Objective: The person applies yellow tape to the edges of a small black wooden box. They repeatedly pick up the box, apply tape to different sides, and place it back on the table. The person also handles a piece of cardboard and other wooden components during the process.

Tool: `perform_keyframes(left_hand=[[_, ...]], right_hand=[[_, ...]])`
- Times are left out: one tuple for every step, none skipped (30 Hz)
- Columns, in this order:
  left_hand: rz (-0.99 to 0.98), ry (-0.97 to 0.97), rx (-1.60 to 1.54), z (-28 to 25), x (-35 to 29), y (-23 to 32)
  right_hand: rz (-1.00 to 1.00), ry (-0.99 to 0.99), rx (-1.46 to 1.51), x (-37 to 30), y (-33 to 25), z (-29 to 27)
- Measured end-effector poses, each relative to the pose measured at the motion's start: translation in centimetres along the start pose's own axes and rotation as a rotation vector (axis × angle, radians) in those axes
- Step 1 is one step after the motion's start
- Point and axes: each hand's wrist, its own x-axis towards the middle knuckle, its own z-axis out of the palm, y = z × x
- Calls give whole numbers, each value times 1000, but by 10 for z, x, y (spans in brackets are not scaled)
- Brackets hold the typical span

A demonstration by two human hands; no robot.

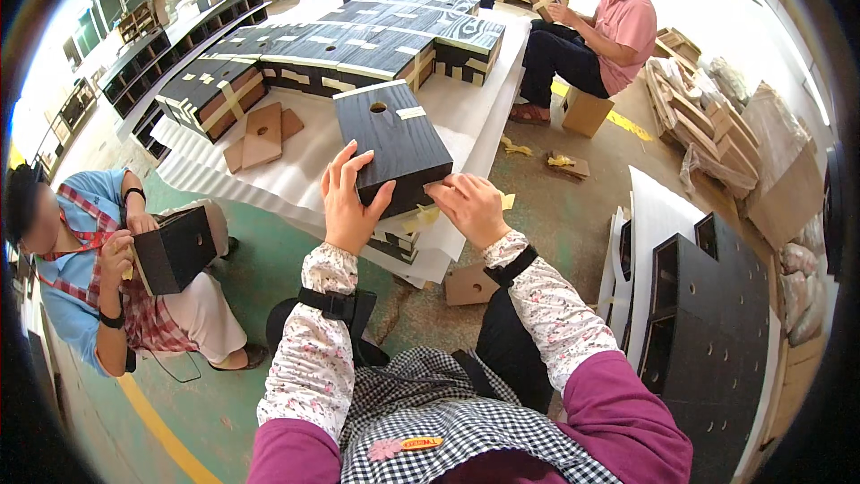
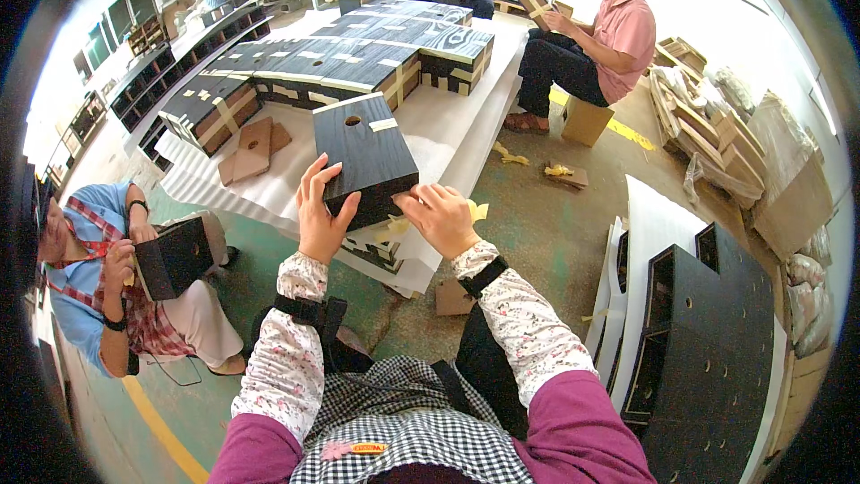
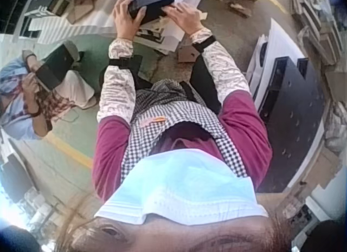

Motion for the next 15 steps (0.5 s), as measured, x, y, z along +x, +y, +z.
perform_keyframes(left_hand=[[-1, 3, 1, 0, 0, 1], [-4, 2, 1, 0, 0, 1], [-7, 3, 1, 1, -1, 1], [-11, 4, 1, 2, -1, 1], [-9, 8, -8, 2, 0, 1], [-11, 11, -15, 2, 0, 2], [-13, 14, -22, 2, -1, 2], [-18, 13, -17, 2, -2, 2], [-20, 11, -13, 2, -1, 2], [-22, 8, -9, 2, -1, 2], [-23, 4, -7, 2, -1, 2], [-25, 0, -4, 2, -1, 2], [-27, -3, 0, 1, -2, 2], [-31, -4, 2, 2, -2, 2], [-33, -5, 4, 2, -3, 1]], right_hand=[[6, -18, -12, 1, 0, -1], [-10, -1, -18, -1, 1, 0], [-26, 16, -23, -3, 2, 2], [-43, 32, -29, -4, 2, 3], [-37, 45, -27, -4, 3, 3], [-31, 55, -21, -1, 0, 1], [-25, 65, -16, 1, -2, 0], [-48, 49, -15, 0, -1, 0], [-68, 36, -16, 1, 2, -1], [-89, 22, -18, 1, 4, -1], [-98, 19, -23, 1, 7, -1], [-107, 16, -27, 1, 9, 0], [-116, 12, -30, 1, 10, 1], [-104, 11, -26, 1, 9, 1], [-91, 11, -22, 2, 8, 1]])
